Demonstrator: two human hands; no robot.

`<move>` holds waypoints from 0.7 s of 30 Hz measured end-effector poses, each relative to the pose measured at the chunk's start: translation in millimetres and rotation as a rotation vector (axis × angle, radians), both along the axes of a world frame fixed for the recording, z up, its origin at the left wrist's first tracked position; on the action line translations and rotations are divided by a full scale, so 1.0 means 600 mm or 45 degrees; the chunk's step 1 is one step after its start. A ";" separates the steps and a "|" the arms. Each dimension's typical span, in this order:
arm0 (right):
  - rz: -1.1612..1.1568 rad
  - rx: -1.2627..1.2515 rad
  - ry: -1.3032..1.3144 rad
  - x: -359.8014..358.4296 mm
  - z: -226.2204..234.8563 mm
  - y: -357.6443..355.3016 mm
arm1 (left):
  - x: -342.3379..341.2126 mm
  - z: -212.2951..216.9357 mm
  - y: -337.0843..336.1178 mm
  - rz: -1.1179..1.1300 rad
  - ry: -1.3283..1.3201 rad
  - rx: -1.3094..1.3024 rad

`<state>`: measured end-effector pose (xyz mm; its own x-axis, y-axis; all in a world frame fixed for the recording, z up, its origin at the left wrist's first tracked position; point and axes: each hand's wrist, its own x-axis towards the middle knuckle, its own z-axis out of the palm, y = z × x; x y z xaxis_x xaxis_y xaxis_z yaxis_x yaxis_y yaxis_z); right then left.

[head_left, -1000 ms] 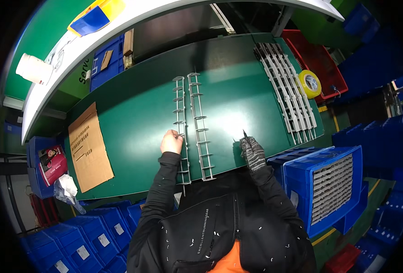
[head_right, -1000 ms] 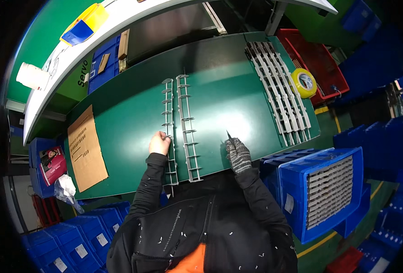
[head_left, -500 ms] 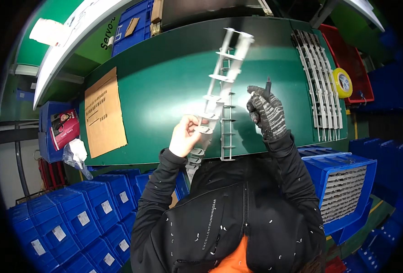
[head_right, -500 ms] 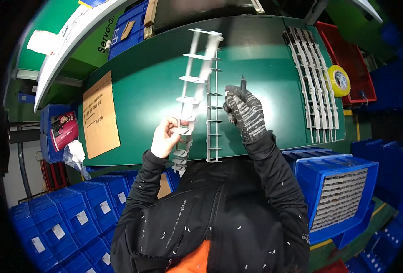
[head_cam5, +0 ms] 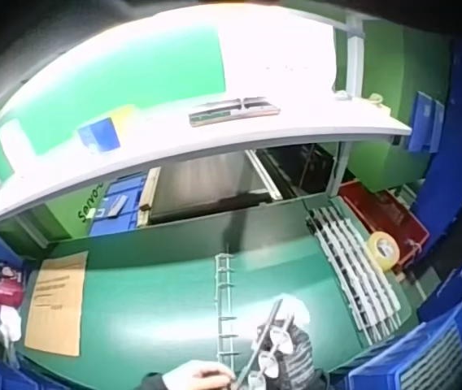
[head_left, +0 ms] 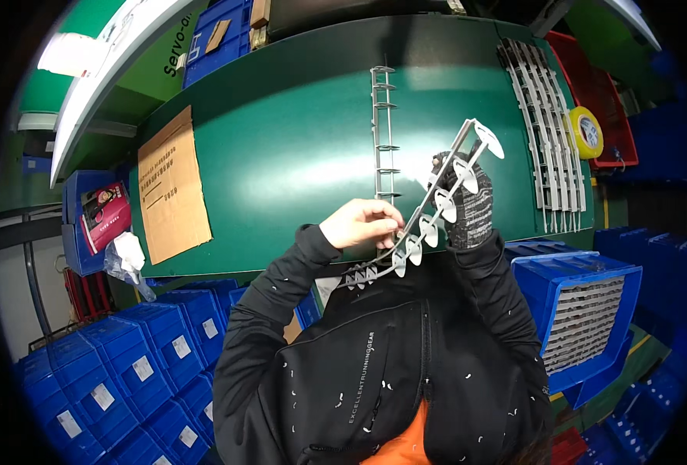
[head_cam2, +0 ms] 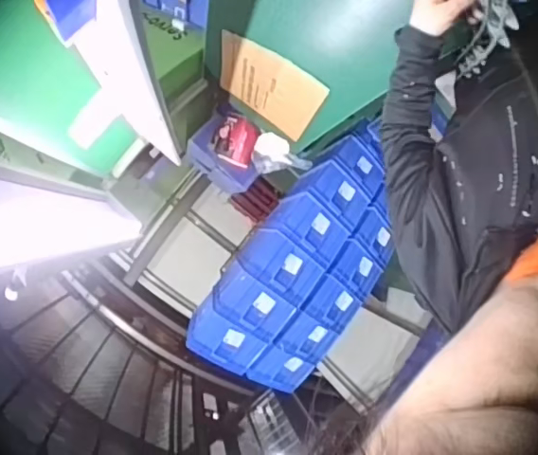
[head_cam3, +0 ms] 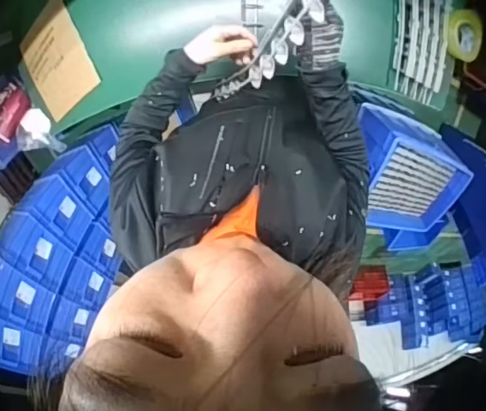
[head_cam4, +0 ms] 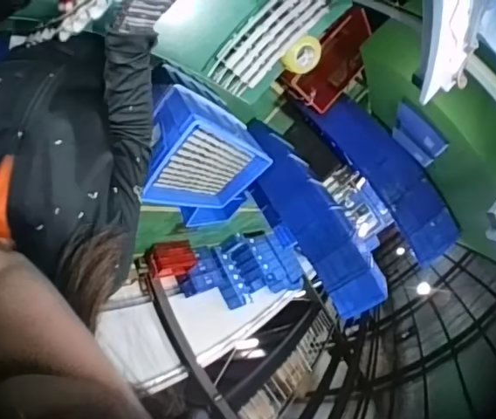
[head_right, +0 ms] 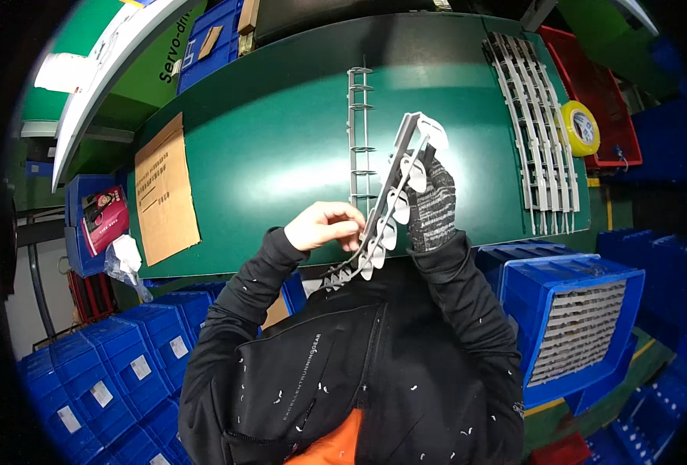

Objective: The person trims excess material from plastic molded parts using a craft knife, stacks the trimmed parts on the table, and takes new plastic parts from the conveyor belt to trim.

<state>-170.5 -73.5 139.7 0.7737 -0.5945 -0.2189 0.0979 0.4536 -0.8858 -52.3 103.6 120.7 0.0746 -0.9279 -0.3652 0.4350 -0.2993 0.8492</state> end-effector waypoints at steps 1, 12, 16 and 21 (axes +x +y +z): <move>-0.077 -0.036 -0.019 0.003 -0.009 0.005 | -0.010 -0.006 -0.007 0.004 0.013 0.012; -0.071 -0.259 -0.101 -0.001 -0.036 0.015 | -0.052 -0.036 -0.031 0.202 -0.590 -0.432; -0.084 -0.079 -0.013 0.002 -0.029 0.016 | -0.057 -0.034 -0.026 0.071 -0.321 -0.314; -0.016 0.119 0.043 0.000 0.001 -0.001 | -0.011 0.034 -0.016 0.198 0.092 -0.165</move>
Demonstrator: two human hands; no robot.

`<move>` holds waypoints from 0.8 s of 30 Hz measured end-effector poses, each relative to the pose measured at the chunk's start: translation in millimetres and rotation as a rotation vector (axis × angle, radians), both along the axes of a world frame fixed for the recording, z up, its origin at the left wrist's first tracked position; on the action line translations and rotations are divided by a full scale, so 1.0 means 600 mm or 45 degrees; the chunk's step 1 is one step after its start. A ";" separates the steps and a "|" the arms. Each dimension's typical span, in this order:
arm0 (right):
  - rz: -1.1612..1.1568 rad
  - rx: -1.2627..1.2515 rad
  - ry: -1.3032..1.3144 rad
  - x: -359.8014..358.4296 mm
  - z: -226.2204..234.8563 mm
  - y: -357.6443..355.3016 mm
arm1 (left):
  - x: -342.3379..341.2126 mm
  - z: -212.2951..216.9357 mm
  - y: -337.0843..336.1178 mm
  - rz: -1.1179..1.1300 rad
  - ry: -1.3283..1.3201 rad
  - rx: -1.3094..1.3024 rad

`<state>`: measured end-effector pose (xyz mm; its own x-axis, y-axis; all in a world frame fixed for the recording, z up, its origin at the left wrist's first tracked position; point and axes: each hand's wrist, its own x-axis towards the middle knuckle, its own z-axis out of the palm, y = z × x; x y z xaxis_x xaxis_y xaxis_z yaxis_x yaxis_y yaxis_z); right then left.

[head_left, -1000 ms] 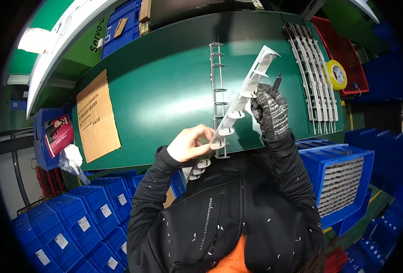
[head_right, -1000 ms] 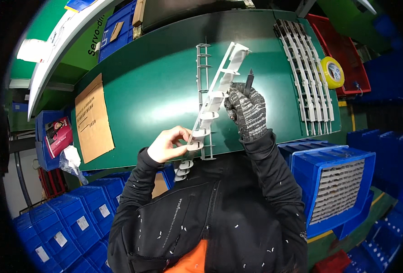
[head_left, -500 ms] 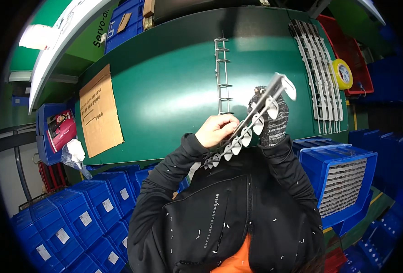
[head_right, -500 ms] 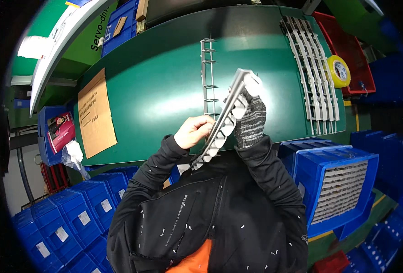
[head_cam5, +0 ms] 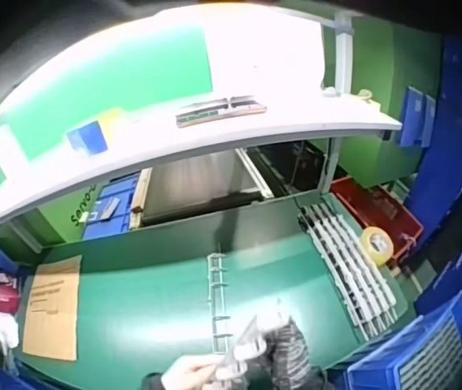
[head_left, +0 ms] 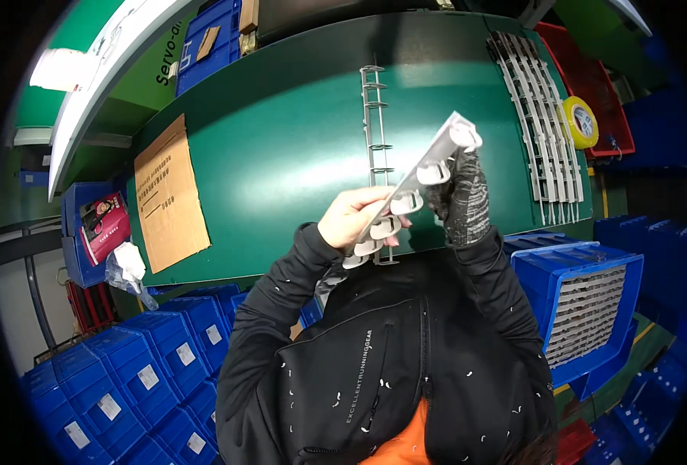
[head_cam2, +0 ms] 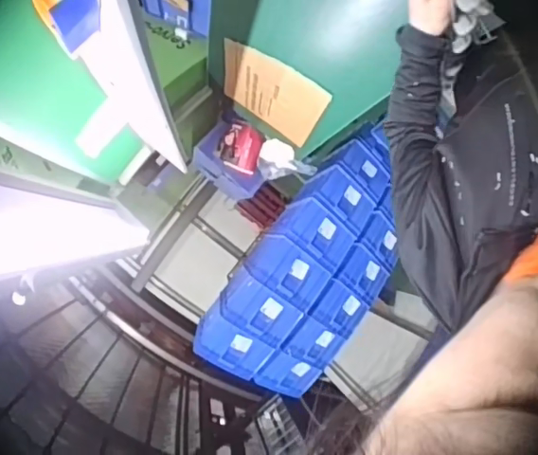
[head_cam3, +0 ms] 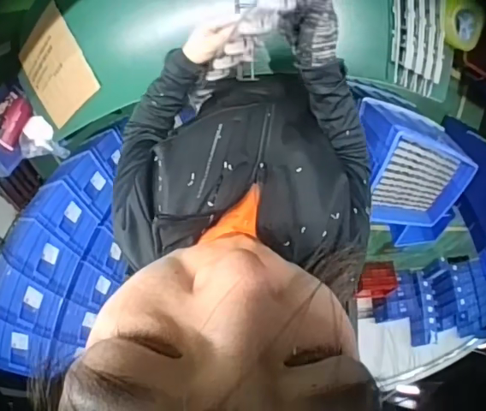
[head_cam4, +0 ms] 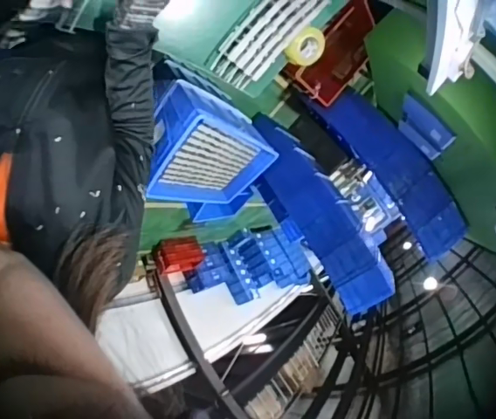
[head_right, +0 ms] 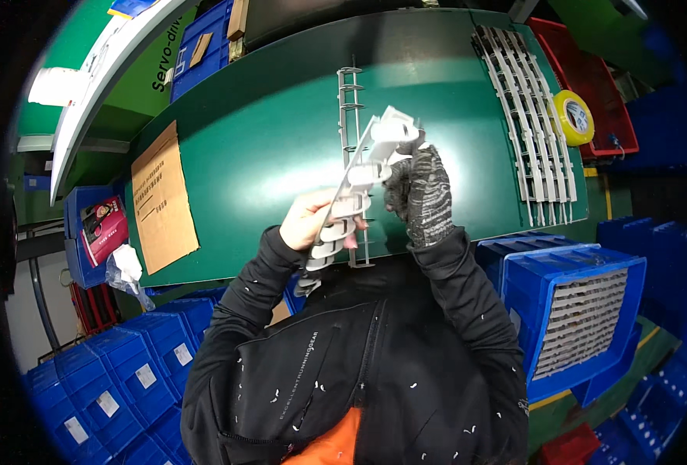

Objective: The person trims excess material from plastic molded parts using a craft knife, stacks the trimmed parts on the table, and takes new plastic parts from the conveyor belt to trim.

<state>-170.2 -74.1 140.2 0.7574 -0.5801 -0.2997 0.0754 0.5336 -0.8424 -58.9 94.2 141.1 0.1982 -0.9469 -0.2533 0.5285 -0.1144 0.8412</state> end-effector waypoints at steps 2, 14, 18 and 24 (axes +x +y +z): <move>-0.057 -0.108 -0.076 -0.007 0.016 -0.005 | 0.025 0.032 0.004 0.044 0.132 -0.039; 0.331 -1.267 0.136 -0.040 0.028 -0.019 | -0.011 0.030 0.000 0.076 0.121 0.140; 0.377 -1.247 0.230 -0.044 0.035 -0.029 | -0.017 0.032 0.005 -0.095 0.002 -0.038; 0.349 -1.337 0.205 -0.045 0.042 -0.030 | -0.008 0.017 0.014 -0.048 0.291 0.050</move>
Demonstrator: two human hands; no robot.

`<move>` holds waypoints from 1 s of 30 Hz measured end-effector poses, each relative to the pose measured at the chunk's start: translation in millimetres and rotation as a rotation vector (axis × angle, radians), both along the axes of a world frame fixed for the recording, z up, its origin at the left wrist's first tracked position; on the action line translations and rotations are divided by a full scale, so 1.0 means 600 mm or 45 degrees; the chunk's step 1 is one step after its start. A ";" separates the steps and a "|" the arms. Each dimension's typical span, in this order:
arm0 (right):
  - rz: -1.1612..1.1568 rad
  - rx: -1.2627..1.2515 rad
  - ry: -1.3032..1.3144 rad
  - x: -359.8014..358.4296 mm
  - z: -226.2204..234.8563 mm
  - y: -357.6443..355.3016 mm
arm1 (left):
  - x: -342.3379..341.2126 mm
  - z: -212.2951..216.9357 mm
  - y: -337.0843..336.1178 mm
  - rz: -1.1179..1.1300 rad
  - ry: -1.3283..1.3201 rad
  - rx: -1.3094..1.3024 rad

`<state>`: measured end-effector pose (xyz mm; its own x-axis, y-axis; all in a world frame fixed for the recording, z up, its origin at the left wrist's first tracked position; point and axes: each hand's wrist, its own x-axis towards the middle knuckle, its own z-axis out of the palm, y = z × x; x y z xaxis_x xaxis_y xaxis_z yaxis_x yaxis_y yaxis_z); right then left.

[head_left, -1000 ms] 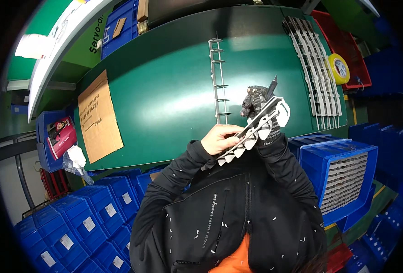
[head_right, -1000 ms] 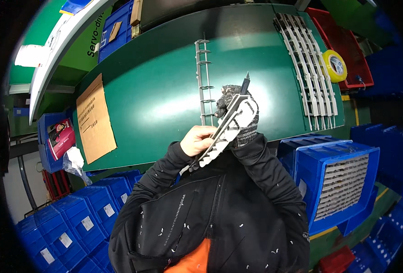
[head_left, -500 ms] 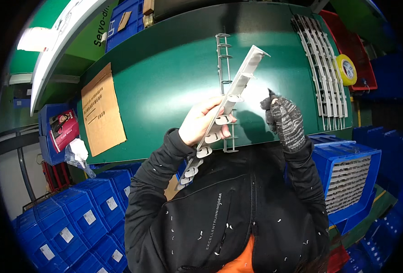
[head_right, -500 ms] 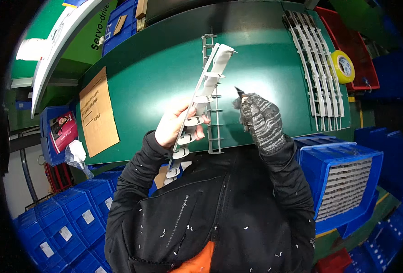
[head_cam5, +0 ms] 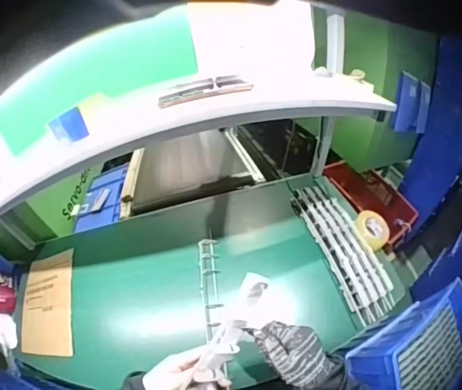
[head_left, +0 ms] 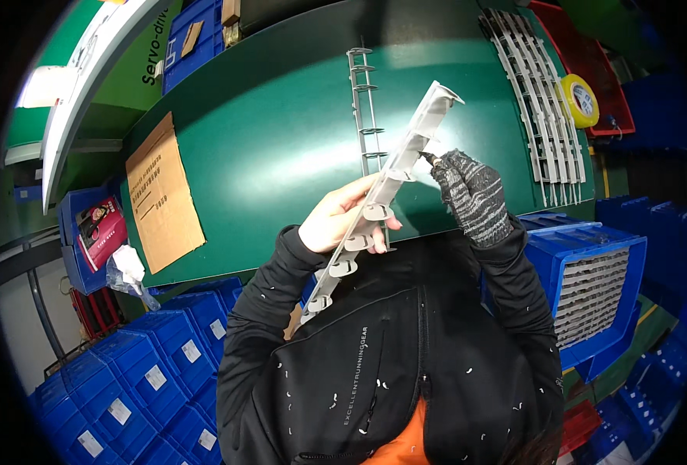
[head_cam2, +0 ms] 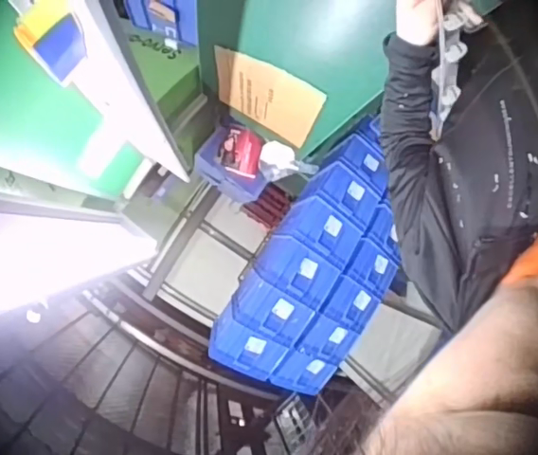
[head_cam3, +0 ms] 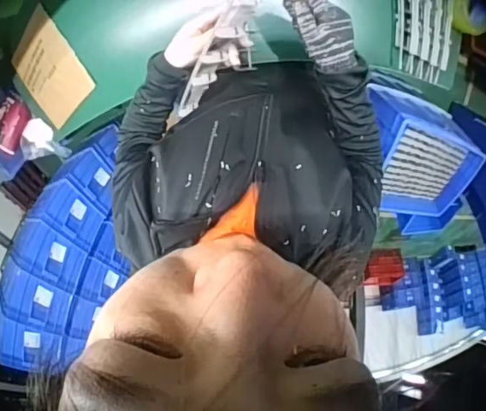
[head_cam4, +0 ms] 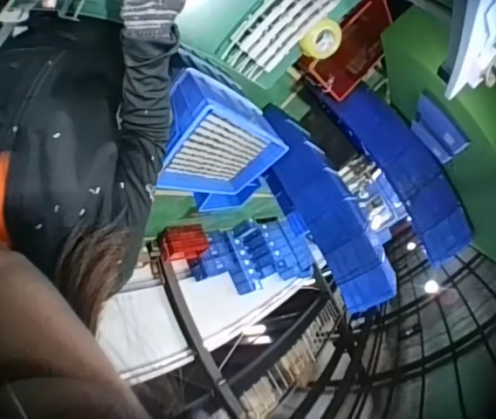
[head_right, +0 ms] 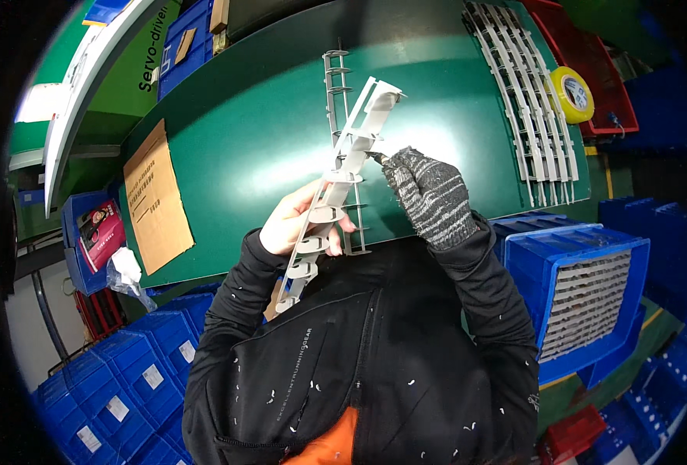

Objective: The person trims excess material from plastic molded parts using a craft knife, stacks the trimmed parts on the table, and takes new plastic parts from the conveyor belt to trim.

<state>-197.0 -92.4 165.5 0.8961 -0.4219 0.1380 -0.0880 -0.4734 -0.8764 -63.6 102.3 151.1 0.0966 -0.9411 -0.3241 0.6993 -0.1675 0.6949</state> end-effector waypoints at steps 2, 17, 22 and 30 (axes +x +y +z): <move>-0.026 -0.034 0.005 -0.002 0.000 -0.001 | 0.000 -0.006 0.002 0.024 0.000 -0.032; -0.154 -0.053 0.010 -0.021 0.002 0.017 | -0.001 -0.001 0.000 0.036 -0.081 -0.015; -0.056 -0.380 -0.176 -0.022 -0.005 0.023 | 0.002 -0.003 0.000 0.056 -0.124 0.002; -0.069 -0.258 0.055 -0.018 0.003 0.042 | 0.002 -0.008 -0.003 0.081 -0.080 0.035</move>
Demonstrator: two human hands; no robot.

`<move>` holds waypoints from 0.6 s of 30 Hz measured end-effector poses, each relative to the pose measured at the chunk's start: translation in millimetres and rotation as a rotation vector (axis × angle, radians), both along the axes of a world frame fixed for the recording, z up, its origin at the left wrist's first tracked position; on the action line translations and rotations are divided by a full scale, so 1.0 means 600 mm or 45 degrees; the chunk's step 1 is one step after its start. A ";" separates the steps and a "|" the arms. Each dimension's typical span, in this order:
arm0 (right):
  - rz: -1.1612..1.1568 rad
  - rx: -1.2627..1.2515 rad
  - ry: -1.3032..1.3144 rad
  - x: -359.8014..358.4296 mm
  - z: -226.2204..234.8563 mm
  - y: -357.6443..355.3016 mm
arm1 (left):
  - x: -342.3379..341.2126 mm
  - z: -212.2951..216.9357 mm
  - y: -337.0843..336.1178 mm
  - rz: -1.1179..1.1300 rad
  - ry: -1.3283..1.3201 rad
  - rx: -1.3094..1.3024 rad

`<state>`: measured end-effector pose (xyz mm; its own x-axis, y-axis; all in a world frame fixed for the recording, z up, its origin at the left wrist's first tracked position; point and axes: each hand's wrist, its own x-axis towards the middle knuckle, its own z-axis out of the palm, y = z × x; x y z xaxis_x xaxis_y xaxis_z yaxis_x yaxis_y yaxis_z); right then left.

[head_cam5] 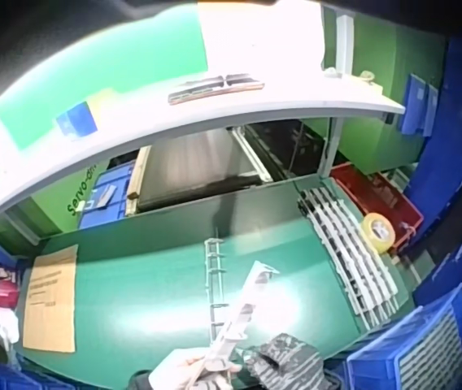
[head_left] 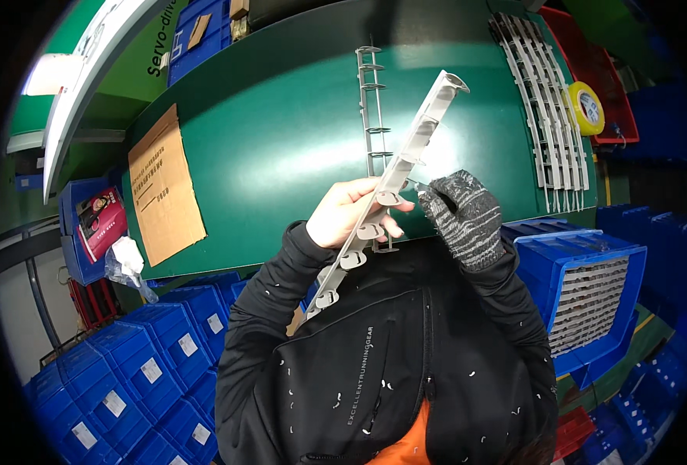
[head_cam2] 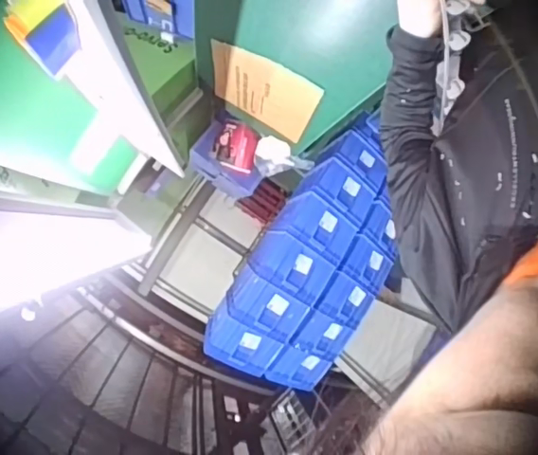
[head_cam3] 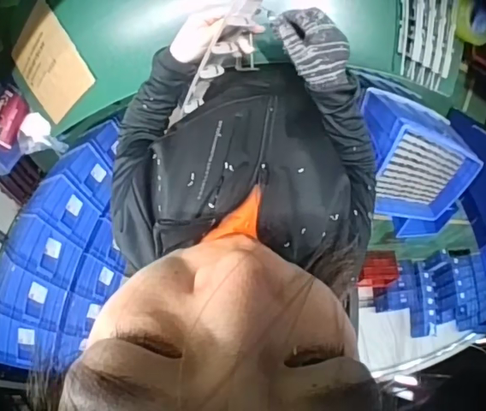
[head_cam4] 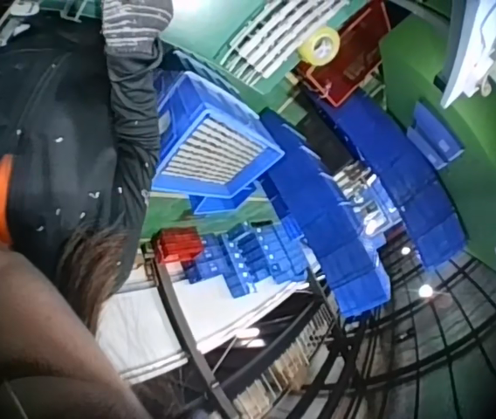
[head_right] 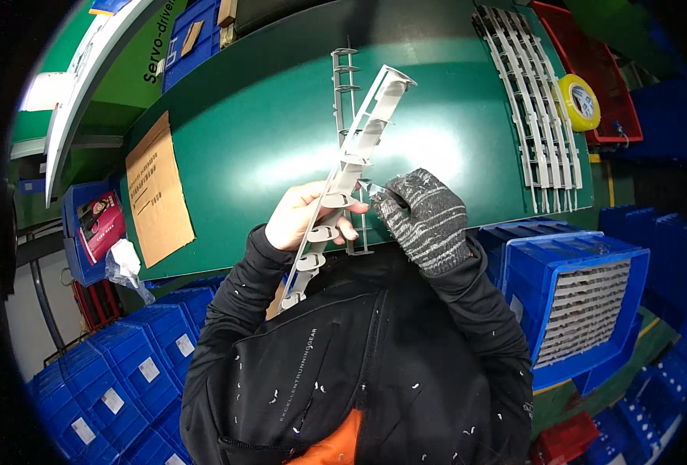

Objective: The person trims excess material from plastic molded parts using a craft knife, stacks the trimmed parts on the table, and takes new plastic parts from the conveyor belt to trim.

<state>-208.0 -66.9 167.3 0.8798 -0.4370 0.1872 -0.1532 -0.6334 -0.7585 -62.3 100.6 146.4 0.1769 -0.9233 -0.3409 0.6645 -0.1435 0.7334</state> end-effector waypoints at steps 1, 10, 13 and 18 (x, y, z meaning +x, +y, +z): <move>0.000 -0.008 0.013 0.001 0.001 0.001 | 0.000 0.000 -0.001 -0.004 -0.016 0.000; -0.150 0.090 -0.073 0.001 -0.013 -0.018 | 0.004 -0.001 0.002 -0.078 0.041 -0.047; -0.063 0.392 -0.193 -0.003 -0.016 -0.027 | 0.006 -0.002 0.002 -0.091 0.114 -0.041; -0.138 1.825 -0.187 0.022 -0.019 -0.001 | -0.006 -0.008 -0.024 -0.280 0.320 -0.025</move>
<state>-194.7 -67.6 155.9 0.8425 -0.3845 -0.3774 -0.0168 0.6813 -0.7318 -65.7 86.3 141.9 -0.1150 -0.9368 -0.3305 0.7793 -0.2914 0.5547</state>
